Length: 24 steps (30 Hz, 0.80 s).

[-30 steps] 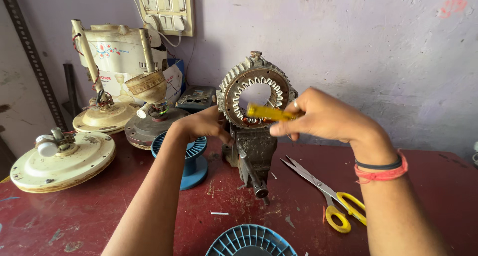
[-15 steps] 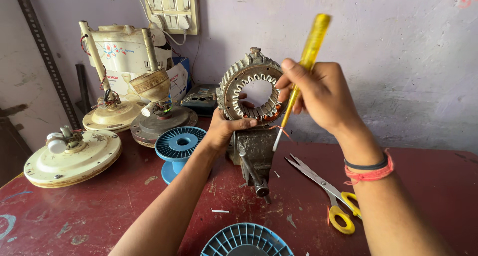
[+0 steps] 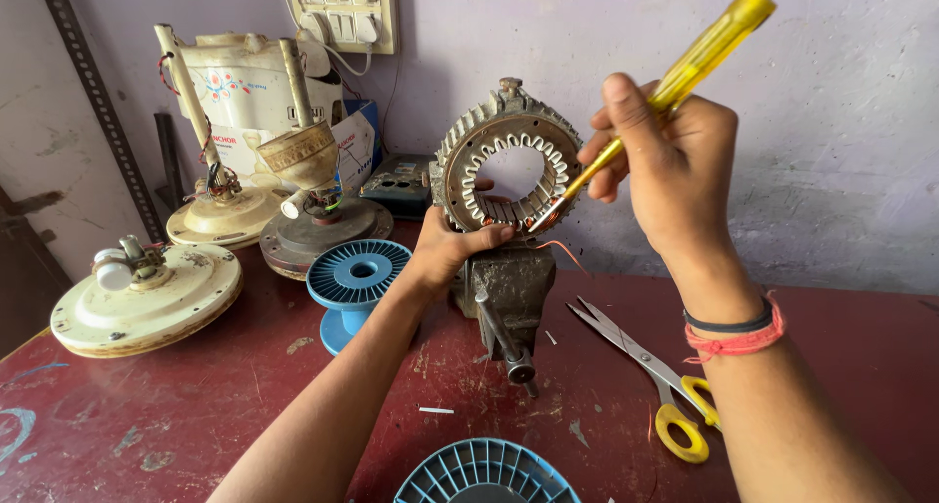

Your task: The person uses a yellow-handled screwdriver to adjust and press copper windings inside a motor stator held in a bench vise. The person repeatedly pries and tucks the wires into the stator slots while holding the stator steady with the other hand.

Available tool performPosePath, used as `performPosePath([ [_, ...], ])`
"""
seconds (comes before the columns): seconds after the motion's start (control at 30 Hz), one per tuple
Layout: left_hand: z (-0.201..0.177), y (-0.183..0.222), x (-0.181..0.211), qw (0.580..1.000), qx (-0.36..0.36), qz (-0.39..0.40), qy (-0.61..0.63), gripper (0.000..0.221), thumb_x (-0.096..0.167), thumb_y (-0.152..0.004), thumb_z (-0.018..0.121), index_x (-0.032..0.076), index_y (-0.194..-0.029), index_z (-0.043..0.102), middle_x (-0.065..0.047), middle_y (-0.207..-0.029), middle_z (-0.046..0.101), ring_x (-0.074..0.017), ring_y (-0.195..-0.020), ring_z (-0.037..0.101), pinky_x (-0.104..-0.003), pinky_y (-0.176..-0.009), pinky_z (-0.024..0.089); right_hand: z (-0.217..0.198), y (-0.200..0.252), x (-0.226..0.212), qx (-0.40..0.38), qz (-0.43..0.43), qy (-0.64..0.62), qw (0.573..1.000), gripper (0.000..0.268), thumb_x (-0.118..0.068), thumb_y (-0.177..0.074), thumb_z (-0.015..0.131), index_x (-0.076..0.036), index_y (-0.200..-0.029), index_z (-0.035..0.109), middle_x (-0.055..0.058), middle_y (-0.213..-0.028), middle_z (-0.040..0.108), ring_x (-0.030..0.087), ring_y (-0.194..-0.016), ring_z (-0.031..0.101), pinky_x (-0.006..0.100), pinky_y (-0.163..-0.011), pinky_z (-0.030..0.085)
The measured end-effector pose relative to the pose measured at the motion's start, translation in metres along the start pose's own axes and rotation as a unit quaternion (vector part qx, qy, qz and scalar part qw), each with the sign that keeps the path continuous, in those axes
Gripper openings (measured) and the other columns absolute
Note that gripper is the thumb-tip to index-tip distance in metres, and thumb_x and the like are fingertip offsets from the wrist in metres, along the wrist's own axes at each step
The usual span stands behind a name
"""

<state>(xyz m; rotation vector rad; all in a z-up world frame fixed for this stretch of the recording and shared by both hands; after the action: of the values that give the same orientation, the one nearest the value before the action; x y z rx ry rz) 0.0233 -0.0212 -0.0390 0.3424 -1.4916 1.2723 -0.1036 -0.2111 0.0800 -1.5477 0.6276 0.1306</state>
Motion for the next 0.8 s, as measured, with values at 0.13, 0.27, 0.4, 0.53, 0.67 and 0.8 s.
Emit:
performPosePath([
  [0.13,-0.004,-0.005,-0.005,1.0,0.012,0.007,-0.028,0.066,0.006,-0.069,0.089,-0.001,-0.126,0.055,-0.01,-0.1,0.073,-0.0157,-0.091,0.071,-0.032,-0.085,0.06,0.011,0.006,0.006,-0.035,0.015,-0.022,0.999,0.04,-0.035,-0.108,0.064,0.002,-0.094,0.066,0.012,-0.076,0.07,0.012,-0.053,0.064,0.023,-0.046,0.049],
  [0.27,-0.005,-0.005,-0.003,1.0,-0.006,0.008,-0.022,0.061,0.006,-0.07,0.088,-0.002,-0.122,0.057,-0.009,-0.098,0.074,-0.0159,-0.091,0.072,-0.033,-0.086,0.061,0.017,0.01,0.011,-0.011,-0.007,-0.024,1.0,0.036,-0.031,-0.111,0.065,0.003,-0.097,0.064,0.011,-0.079,0.069,0.012,-0.058,0.064,0.024,-0.05,0.049],
  [0.4,-0.007,0.0,0.001,0.999,-0.028,-0.027,0.003,0.049,0.005,-0.072,0.086,-0.003,-0.115,0.065,-0.008,-0.098,0.075,-0.0164,-0.09,0.072,-0.033,-0.085,0.061,0.016,0.011,0.014,-0.008,-0.031,-0.015,0.999,0.034,-0.029,-0.114,0.063,0.003,-0.102,0.063,0.01,-0.083,0.069,0.011,-0.058,0.064,0.024,-0.054,0.05],
  [0.53,-0.007,0.001,0.004,0.999,-0.032,-0.024,0.0,0.044,0.005,-0.073,0.085,-0.001,-0.112,0.067,-0.008,-0.098,0.075,-0.0165,-0.09,0.072,-0.033,-0.084,0.061,0.019,0.013,0.018,-0.043,-0.028,-0.024,0.998,0.033,-0.03,-0.113,0.064,0.002,-0.103,0.062,0.01,-0.085,0.069,0.011,-0.063,0.064,0.023,-0.055,0.051],
  [0.67,-0.006,0.001,0.005,0.999,-0.028,-0.018,0.006,0.046,0.006,-0.071,0.085,0.0,-0.113,0.066,-0.007,-0.098,0.074,-0.0166,-0.092,0.071,-0.034,-0.086,0.059,0.024,0.016,0.02,-0.055,-0.031,0.006,0.998,0.034,-0.031,-0.113,0.063,0.001,-0.101,0.063,0.009,-0.084,0.069,0.01,-0.064,0.065,0.022,-0.056,0.051],
  [0.8,-0.006,0.001,0.006,0.999,-0.031,-0.005,-0.014,0.047,0.009,-0.071,0.085,0.0,-0.113,0.067,-0.007,-0.099,0.073,-0.0169,-0.093,0.07,-0.034,-0.088,0.058,0.026,0.016,0.019,-0.068,-0.033,0.019,0.997,0.034,-0.031,-0.113,0.063,0.001,-0.1,0.063,0.008,-0.085,0.069,0.01,-0.065,0.064,0.022,-0.058,0.051],
])
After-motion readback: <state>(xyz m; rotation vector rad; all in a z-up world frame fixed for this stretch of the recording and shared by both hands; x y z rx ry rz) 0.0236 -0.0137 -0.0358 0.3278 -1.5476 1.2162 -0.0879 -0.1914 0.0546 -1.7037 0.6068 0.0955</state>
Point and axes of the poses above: each hand's wrist, its own y-axis away from the middle knuckle, its own z-axis out of the palm, x = y × z, the point moved 2 cm from there along -y, towards the middle knuckle
